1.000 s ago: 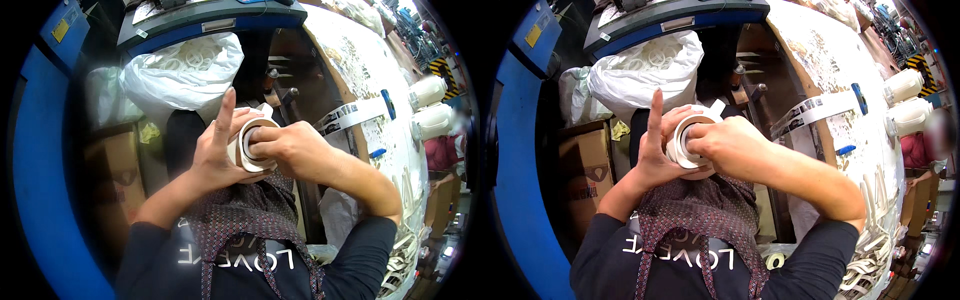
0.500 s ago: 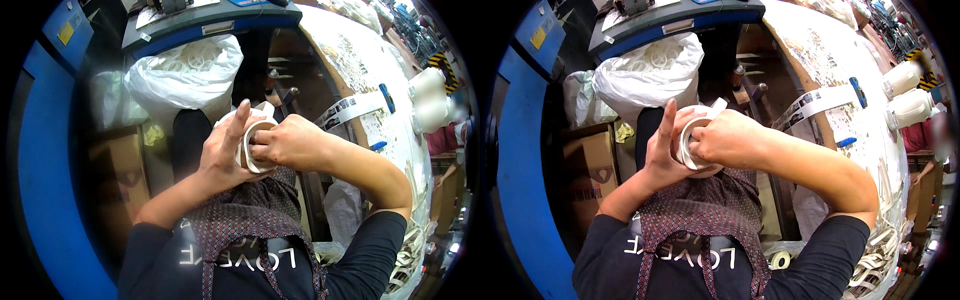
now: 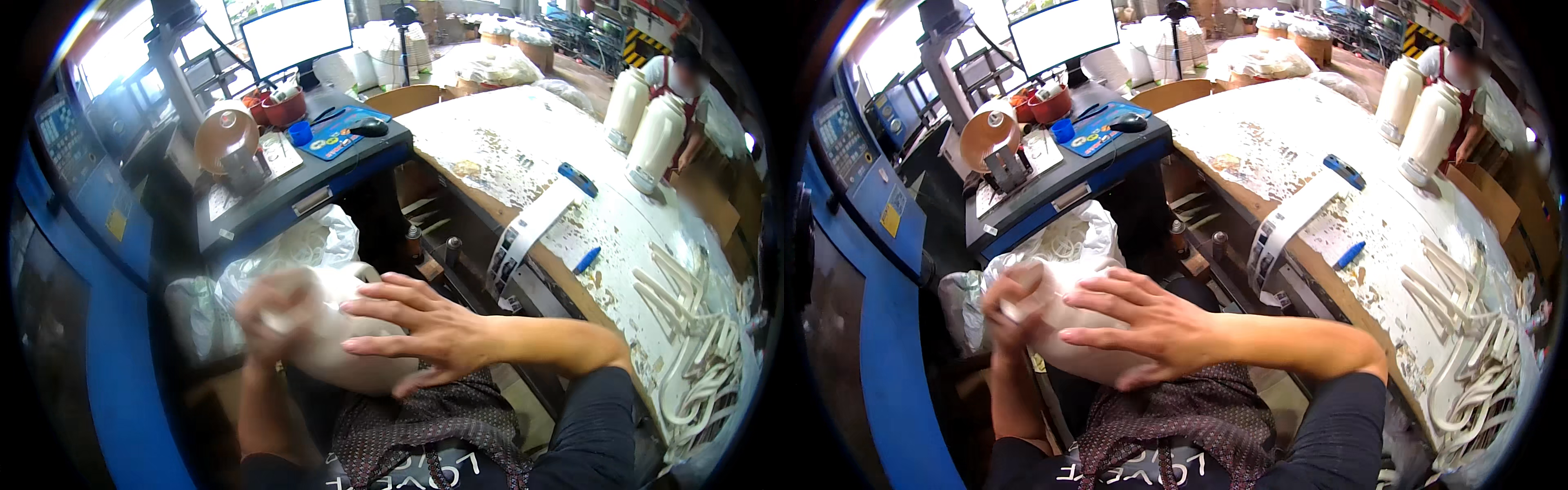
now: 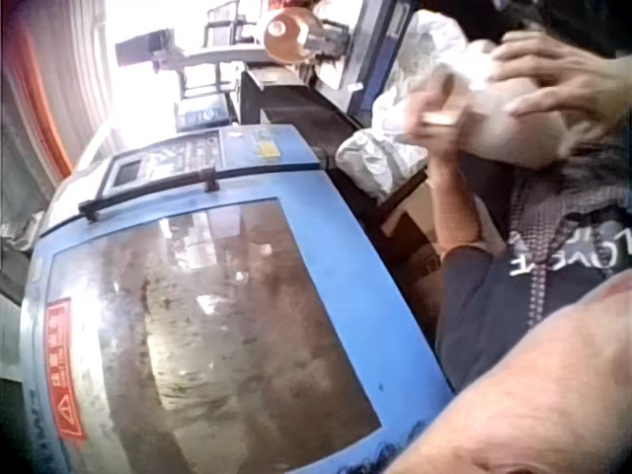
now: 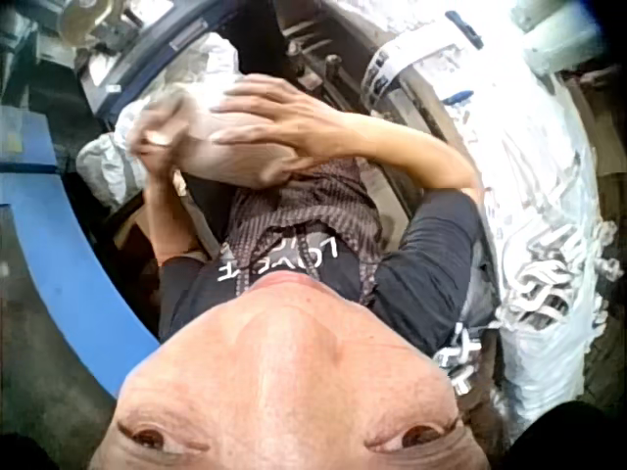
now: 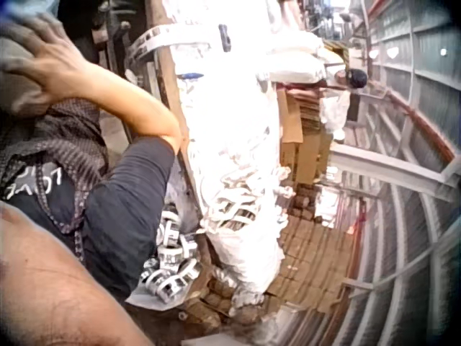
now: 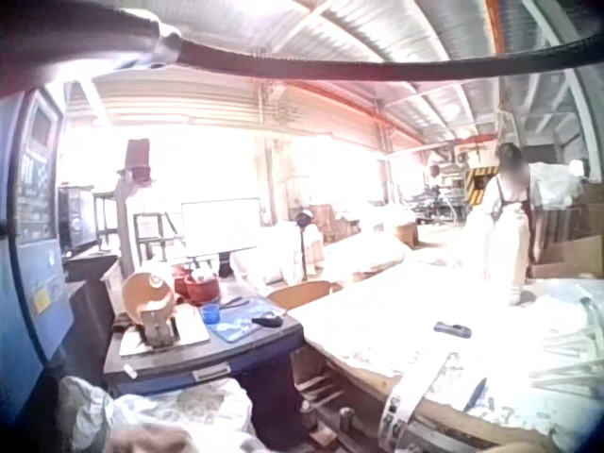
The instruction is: The person assembles white plastic kettles by attaching handles and applying labels. They pick up kettle bodies, insert handles into the side slots, and smooth down stickers on the exterior. The person works at a cluttered table in a workshop environment, handling multiple units sequentially.
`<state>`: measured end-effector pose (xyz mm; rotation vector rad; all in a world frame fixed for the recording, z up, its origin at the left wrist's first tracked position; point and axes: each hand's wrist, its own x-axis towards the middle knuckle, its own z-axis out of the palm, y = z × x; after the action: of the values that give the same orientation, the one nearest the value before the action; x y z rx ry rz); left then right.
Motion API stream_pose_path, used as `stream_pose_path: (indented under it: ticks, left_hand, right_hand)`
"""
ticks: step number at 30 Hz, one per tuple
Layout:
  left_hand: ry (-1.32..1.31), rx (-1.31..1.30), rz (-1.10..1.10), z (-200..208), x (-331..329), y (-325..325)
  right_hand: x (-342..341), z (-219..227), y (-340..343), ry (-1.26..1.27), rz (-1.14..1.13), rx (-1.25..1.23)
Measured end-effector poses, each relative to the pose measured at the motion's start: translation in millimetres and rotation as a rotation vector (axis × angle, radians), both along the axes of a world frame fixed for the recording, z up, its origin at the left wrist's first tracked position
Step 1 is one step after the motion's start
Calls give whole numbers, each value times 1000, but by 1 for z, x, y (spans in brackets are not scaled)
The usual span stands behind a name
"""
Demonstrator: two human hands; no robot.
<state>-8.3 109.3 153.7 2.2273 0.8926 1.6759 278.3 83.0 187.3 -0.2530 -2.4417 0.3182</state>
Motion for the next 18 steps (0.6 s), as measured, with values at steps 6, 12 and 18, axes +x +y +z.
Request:
stream_pose_path:
  ticks: [6, 12, 18]
  left_hand:
    - [-857, -941, 13, -61, -81, 53]
    - [-436, -670, -166, -34, -88, 138]
    - [-299, -515, 706, 51, -218, 317]
  right_hand:
    - [31, -70, 28, -74, -197, 97]
    - [65, -78, 91, 370, -426, -768]
    - [-71, -4, 305, 950, -153, -1060]
